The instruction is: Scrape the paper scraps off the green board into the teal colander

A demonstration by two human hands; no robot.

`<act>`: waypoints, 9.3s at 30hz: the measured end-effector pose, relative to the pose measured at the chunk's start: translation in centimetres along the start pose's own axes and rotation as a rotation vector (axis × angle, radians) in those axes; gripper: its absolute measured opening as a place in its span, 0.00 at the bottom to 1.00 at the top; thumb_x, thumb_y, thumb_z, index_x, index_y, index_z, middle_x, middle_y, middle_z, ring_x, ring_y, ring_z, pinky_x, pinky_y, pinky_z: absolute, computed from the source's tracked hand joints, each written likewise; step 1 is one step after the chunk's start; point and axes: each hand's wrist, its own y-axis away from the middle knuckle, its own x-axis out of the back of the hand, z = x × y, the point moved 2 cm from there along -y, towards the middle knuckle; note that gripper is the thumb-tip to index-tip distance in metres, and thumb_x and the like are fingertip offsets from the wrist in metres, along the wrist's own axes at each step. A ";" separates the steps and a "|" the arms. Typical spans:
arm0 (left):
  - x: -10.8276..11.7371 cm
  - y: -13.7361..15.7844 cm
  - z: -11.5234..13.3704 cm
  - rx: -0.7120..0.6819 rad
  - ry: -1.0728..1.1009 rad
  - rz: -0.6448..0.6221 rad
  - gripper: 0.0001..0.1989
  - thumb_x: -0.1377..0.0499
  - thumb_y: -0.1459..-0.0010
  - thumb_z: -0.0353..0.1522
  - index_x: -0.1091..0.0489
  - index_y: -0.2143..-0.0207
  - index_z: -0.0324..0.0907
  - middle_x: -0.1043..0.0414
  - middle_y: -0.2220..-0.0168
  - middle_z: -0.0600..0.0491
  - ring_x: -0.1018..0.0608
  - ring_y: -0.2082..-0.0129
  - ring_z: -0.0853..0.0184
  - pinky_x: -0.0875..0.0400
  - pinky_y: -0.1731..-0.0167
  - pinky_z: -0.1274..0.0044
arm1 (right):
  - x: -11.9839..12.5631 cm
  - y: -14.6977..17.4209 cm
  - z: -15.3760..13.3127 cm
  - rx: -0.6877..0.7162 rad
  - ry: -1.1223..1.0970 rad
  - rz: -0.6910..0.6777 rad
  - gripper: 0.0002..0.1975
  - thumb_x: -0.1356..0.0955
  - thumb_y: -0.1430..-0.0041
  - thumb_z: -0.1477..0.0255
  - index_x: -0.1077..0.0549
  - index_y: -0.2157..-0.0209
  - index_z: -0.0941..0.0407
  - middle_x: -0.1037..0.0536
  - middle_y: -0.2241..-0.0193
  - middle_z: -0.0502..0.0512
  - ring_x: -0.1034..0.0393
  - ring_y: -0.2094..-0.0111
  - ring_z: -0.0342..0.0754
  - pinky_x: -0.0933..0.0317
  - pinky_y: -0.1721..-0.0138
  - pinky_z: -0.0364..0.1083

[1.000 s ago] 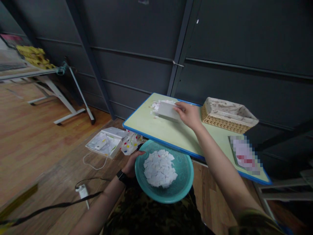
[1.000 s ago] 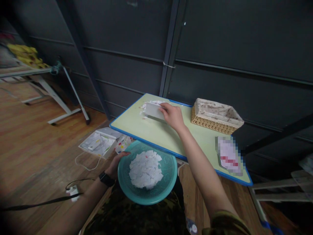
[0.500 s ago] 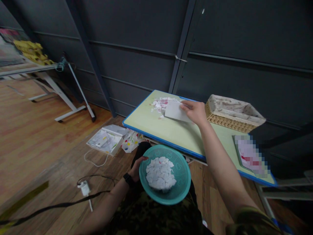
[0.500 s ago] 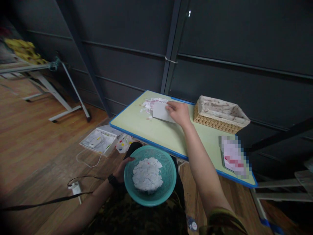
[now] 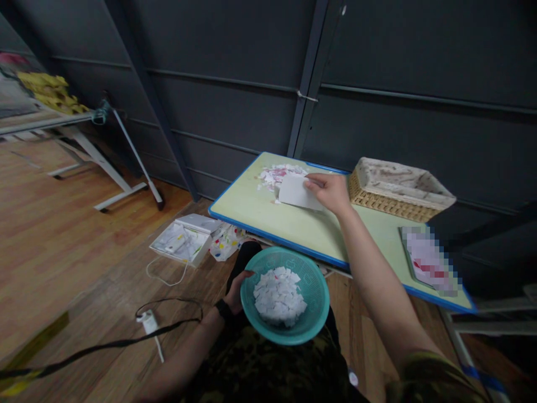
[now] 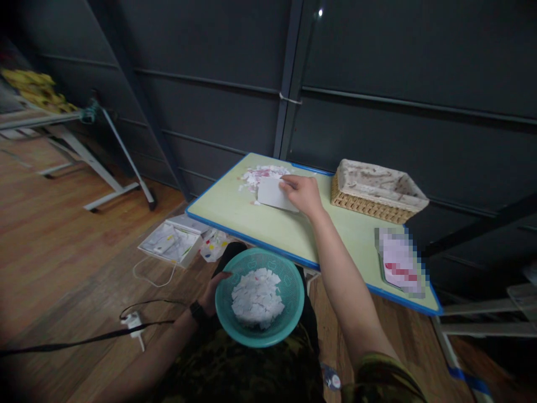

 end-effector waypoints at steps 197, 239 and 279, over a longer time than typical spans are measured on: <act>-4.1 3.8 4.6 -0.102 -0.087 0.091 0.13 0.44 0.43 0.28 0.27 0.79 0.37 0.26 0.84 0.52 0.28 0.84 0.68 0.32 0.80 0.76 | 0.4 -0.5 3.0 -0.415 -0.544 -0.063 0.23 0.26 0.63 0.60 0.20 0.66 0.61 0.22 0.71 0.57 0.34 0.72 0.46 0.45 0.73 0.44; -4.0 3.8 4.5 -0.124 -0.102 0.061 0.07 0.40 0.47 0.29 0.25 0.76 0.37 0.24 0.82 0.51 0.26 0.82 0.67 0.30 0.78 0.76 | -1.7 0.4 0.5 -0.083 0.255 -0.070 0.17 0.36 0.39 0.67 0.22 0.53 0.57 0.18 0.59 0.62 0.24 0.58 0.60 0.37 0.54 0.53; -4.1 4.0 4.5 -0.121 -0.104 0.063 0.05 0.40 0.47 0.28 0.25 0.73 0.36 0.22 0.80 0.49 0.24 0.81 0.65 0.29 0.76 0.74 | -2.1 0.5 -1.3 -0.178 -0.488 -0.245 0.13 0.28 0.59 0.62 0.28 0.75 0.57 0.26 0.78 0.50 0.35 0.75 0.44 0.44 0.73 0.43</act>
